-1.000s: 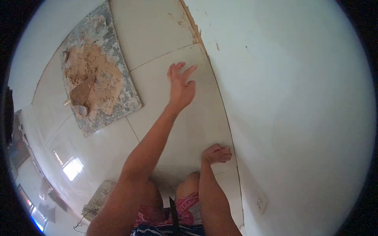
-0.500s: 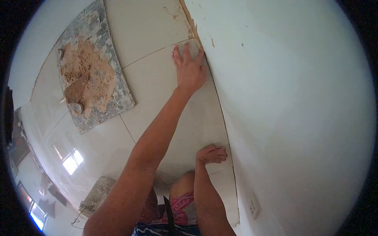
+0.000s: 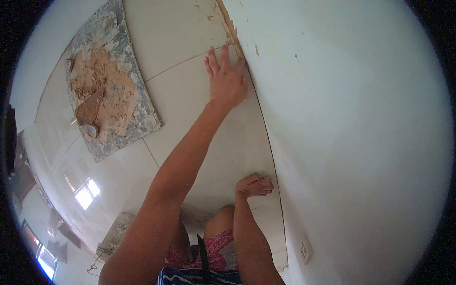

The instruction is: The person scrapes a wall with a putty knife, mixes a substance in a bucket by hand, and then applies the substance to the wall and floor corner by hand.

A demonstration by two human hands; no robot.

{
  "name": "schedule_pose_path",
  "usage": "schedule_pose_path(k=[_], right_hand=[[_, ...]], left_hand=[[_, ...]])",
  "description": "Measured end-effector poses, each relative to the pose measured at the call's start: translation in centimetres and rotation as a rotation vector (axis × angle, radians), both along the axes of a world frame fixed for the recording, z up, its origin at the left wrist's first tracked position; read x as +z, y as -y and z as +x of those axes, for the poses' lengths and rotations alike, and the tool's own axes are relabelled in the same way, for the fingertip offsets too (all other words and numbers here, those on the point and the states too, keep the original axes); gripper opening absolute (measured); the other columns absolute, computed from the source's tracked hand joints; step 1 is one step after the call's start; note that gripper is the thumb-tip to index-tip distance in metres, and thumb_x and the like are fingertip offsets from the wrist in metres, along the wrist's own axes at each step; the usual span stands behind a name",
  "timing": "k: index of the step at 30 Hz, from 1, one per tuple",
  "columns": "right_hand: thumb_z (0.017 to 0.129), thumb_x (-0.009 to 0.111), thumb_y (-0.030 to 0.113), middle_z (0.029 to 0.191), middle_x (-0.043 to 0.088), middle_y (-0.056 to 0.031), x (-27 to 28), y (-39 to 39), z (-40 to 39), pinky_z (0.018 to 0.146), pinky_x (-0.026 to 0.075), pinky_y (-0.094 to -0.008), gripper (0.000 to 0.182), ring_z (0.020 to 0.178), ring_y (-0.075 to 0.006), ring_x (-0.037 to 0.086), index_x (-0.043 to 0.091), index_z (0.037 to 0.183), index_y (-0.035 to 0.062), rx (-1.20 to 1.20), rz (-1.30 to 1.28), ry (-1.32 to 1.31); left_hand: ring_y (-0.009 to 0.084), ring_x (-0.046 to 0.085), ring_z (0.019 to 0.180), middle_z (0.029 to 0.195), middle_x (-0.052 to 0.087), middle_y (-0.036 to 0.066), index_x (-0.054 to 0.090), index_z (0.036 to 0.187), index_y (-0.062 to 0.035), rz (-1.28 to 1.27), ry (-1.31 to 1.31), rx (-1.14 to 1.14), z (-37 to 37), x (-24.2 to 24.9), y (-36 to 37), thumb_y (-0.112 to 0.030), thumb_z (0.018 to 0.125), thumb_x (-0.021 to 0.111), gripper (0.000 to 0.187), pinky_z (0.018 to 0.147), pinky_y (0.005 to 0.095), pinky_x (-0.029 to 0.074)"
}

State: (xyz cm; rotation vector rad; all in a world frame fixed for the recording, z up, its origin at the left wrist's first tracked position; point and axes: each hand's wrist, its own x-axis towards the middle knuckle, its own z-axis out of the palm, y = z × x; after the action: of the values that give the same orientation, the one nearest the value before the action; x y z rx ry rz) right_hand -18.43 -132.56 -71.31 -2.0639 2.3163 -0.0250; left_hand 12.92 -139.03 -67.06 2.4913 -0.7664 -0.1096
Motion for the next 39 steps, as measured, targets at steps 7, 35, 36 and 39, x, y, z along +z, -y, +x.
schedule_pose_path(k=[7, 35, 36, 39], right_hand=[[0.078, 0.042, 0.028, 0.103, 0.039, -0.0182, 0.2, 0.0, 0.2, 0.081, 0.036, -0.0512, 0.033, 0.099, -0.036, 0.04, 0.042, 0.102, 0.0048, -0.013, -0.002, 0.004], [0.08, 0.042, 0.029, 0.105, 0.042, -0.017, -0.2, 0.1, 0.0, 0.081, 0.037, -0.0519, 0.033, 0.098, -0.0357, 0.042, 0.043, 0.102, 0.0038, 0.015, -0.078, -0.061], [0.08, 0.042, 0.029, 0.105, 0.042, -0.0173, 0.1, 0.1, 0.3, 0.081, 0.037, -0.0519, 0.033, 0.097, -0.0357, 0.042, 0.043, 0.101, 0.0037, 0.008, -0.061, -0.045], [0.08, 0.041, 0.029, 0.105, 0.042, -0.0176, 0.1, -0.1, 0.4, 0.081, 0.037, -0.0516, 0.033, 0.097, -0.0357, 0.042, 0.043, 0.101, 0.0032, 0.013, -0.056, -0.036]], left_hand=[[0.0538, 0.006, 0.134, 0.147, 0.018, 0.023, 0.055, 0.126, -0.0123, 0.02, -0.08, -0.108, -4.2, 1.1, -1.6, -0.016, 0.077, 0.059, 0.049, 0.108, 0.0654, 0.009], [0.0524, 0.02, 0.13, 0.137, 0.034, 0.029, 0.056, 0.124, -0.0087, 0.565, 0.29, 0.427, 11.6, 2.7, -28.8, -0.025, 0.08, 0.056, 0.047, 0.107, 0.0588, 0.02], [0.0518, 0.02, 0.13, 0.138, 0.034, 0.028, 0.056, 0.124, -0.0076, 0.599, 0.262, 0.498, 13.4, 3.1, -30.4, -0.025, 0.081, 0.056, 0.046, 0.108, 0.0583, 0.02], [0.0513, 0.017, 0.132, 0.14, 0.031, 0.026, 0.056, 0.125, -0.0149, 0.564, 0.247, 0.576, 17.7, 3.0, -34.3, -0.027, 0.084, 0.054, 0.043, 0.109, 0.0579, 0.017]])
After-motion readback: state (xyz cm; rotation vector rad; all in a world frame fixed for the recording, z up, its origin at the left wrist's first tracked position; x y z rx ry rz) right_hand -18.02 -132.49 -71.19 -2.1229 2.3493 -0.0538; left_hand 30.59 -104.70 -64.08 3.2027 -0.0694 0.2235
